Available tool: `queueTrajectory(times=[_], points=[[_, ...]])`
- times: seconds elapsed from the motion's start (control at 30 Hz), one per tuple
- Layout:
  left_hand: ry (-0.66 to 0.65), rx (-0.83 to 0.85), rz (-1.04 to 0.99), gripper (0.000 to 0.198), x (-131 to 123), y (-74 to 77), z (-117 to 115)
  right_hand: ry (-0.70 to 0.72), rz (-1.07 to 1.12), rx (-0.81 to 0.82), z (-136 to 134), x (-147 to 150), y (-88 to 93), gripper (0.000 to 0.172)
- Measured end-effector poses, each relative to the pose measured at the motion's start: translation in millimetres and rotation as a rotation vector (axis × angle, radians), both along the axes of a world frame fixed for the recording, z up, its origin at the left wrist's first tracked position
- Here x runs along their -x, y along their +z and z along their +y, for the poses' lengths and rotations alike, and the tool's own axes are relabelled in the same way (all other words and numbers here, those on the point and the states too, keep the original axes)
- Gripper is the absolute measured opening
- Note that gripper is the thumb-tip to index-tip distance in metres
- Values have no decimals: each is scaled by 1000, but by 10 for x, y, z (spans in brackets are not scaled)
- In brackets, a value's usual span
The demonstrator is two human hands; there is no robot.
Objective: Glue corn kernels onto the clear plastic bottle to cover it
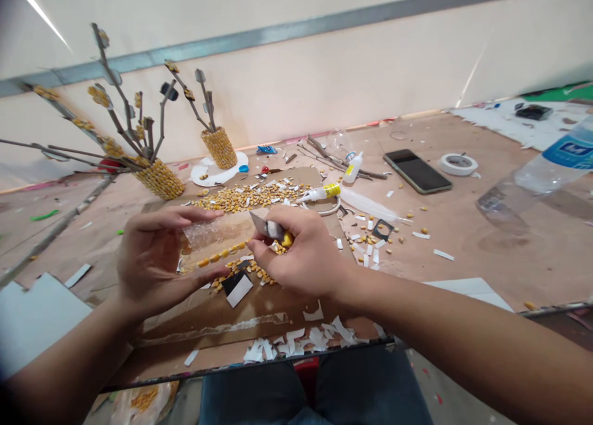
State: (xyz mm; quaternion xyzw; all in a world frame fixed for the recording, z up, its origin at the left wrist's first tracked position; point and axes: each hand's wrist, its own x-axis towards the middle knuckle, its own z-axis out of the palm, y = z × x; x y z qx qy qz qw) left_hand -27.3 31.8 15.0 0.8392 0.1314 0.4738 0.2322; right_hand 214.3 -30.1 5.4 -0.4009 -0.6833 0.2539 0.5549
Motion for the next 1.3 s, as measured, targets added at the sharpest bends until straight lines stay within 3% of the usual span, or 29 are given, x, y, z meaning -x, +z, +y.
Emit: queueTrajectory(times=[0.43,0.7,0.87,1.07,1.17,1.3], points=[[14,73,-15,79,-30,-6,-39,-1,-3,22,-1,8,11,16],[28,363,-33,70,17,80,27,-54,111,75,15,-34,38,15],[138,506,-23,71,223,145,206,-122,154,102,109,-92,-9,19],[244,370,57,72,425,293,484,-192,10,100,196,-138,-102,24],[257,325,108,72,497,336,590,-226,-164,127,249,-184,-115,23],[285,429,23,78,535,320,638,-216,-429,190,321,-242,-170,10]])
